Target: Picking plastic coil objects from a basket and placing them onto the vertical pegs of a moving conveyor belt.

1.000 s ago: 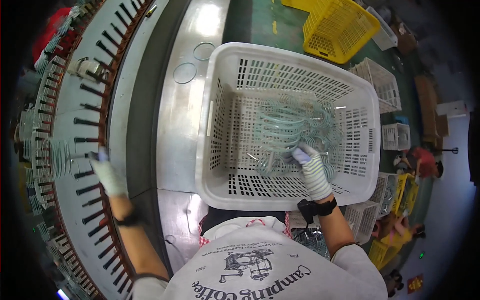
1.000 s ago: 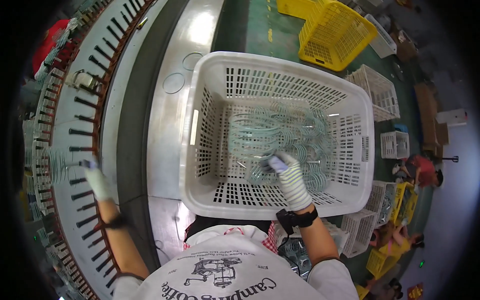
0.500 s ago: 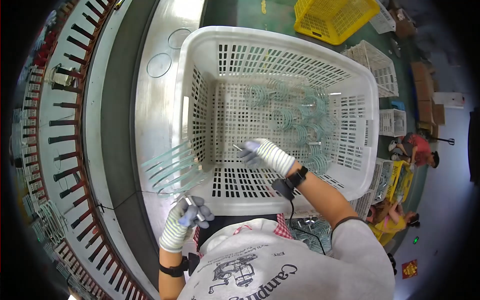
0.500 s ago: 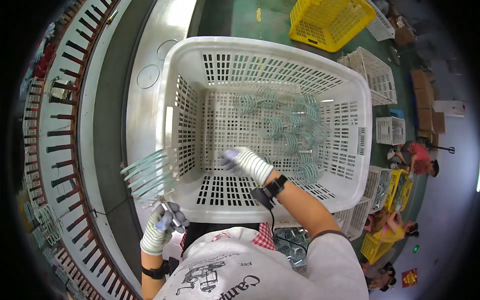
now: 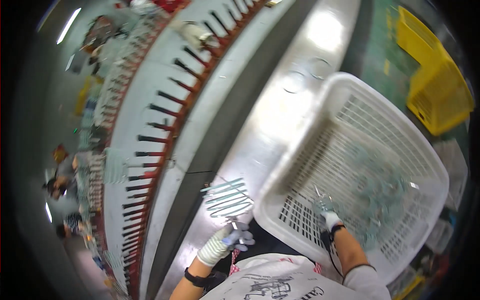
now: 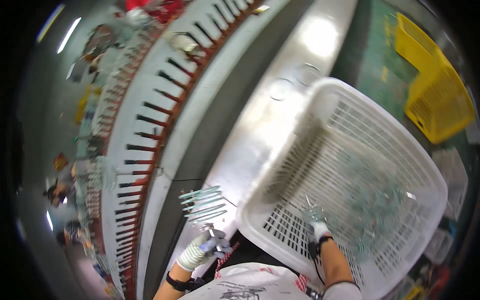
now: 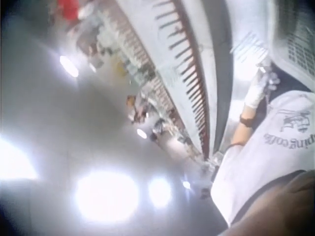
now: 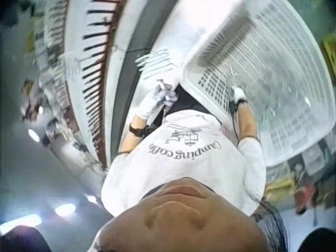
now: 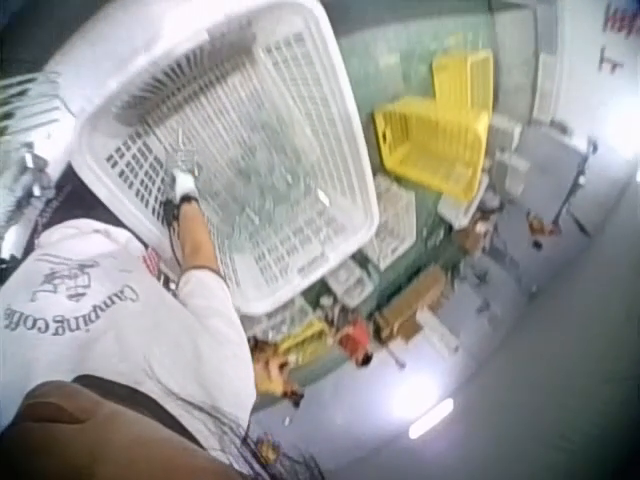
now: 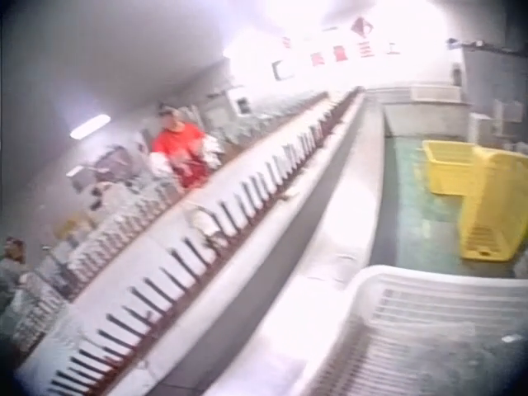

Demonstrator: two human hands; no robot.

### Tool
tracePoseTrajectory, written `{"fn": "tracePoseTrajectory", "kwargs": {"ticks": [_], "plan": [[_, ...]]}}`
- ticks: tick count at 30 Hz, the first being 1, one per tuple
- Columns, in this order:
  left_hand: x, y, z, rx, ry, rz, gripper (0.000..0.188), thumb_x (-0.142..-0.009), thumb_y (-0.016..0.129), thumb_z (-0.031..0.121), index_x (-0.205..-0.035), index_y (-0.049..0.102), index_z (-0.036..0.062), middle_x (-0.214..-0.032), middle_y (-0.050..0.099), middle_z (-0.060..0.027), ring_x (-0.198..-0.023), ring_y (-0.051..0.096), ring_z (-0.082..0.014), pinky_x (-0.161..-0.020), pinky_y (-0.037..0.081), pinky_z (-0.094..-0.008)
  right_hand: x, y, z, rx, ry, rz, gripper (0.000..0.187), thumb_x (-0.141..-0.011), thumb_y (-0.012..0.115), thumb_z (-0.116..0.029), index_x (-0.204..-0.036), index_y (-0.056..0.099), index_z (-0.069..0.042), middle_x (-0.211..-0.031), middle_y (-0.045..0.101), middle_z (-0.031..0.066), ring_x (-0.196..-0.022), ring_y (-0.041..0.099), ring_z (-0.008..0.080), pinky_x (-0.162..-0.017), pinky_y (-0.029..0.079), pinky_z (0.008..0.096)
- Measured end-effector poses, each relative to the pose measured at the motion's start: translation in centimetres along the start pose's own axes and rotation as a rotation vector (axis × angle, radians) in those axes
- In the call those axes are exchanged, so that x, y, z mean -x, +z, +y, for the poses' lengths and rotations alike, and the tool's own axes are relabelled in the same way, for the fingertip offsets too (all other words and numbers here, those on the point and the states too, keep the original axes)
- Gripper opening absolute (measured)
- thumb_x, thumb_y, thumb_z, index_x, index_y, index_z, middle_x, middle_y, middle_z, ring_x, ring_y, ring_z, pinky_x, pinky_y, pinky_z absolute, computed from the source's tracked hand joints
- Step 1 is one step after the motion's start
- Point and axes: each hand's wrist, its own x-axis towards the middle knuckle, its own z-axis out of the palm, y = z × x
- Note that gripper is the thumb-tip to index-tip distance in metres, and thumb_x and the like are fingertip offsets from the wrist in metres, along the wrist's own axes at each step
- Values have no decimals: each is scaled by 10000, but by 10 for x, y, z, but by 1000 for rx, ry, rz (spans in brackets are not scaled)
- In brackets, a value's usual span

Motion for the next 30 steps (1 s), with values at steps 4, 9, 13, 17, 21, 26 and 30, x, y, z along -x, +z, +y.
{"fn": "tracePoseTrajectory", "kwargs": {"ticks": [4,9,13,17,21,26,30], "plan": [[-7,3,22,20,40,-61,458,-854,574,290,-1166,379,17,-973,560,-140,-885,606,-256,-704,517,-298,-1,21,-41,-143,133,9,129,-817,557,-117,-935,547,-67,-838,617,92,-708,599,247,-615,496,420],[-40,-18,71,-211,222,-176,469,-843,590,275,-1166,378,9,-1029,536,-138,-870,604,-224,-708,522,-302,25,33,-93,-188,110,-59,106,-811,556,-112,-898,553,-52,-779,607,97,-651,587,242,-570,499,403],[-77,-42,135,-195,477,-185,409,-838,599,279,-1136,434,52,-1039,547,-104,-897,591,-207,-744,514,-321,58,53,-119,20,-76,-46,94,-794,563,-119,-864,557,-56,-686,584,73,-550,563,212,-522,493,353],[-130,-38,229,-151,916,-161,298,-860,566,204,-1107,472,65,-1015,553,-86,-876,578,-187,-747,506,-319,90,70,-137,122,-229,73,108,-781,582,-127,-843,567,-39,-716,603,78,-556,577,201,-497,485,324],[-200,-27,305,-113,1059,36,211,-884,509,136,-1084,506,68,-999,590,-73,-855,577,-151,-709,509,-300,138,82,-138,55,-367,95,113,-783,577,-111,-843,562,-16,-649,579,76,-520,551,190,-496,469,321],[-262,-47,393,-366,1846,1030,393,-829,520,327,-1009,586,-17,-995,593,-253,-873,569,-364,-764,430,-412,214,111,-119,72,-528,149,187,-787,580,-133,-881,581,29,-724,602,67,-628,571,146,-600,475,269],[-287,-92,424,-489,1498,980,463,-887,421,365,-1158,525,4,-1153,550,-190,-1011,535,-286,-883,389,-340,238,119,-95,44,-575,145,226,-778,569,-145,-905,591,42,-750,607,82,-654,572,149,-620,471,272]]}}
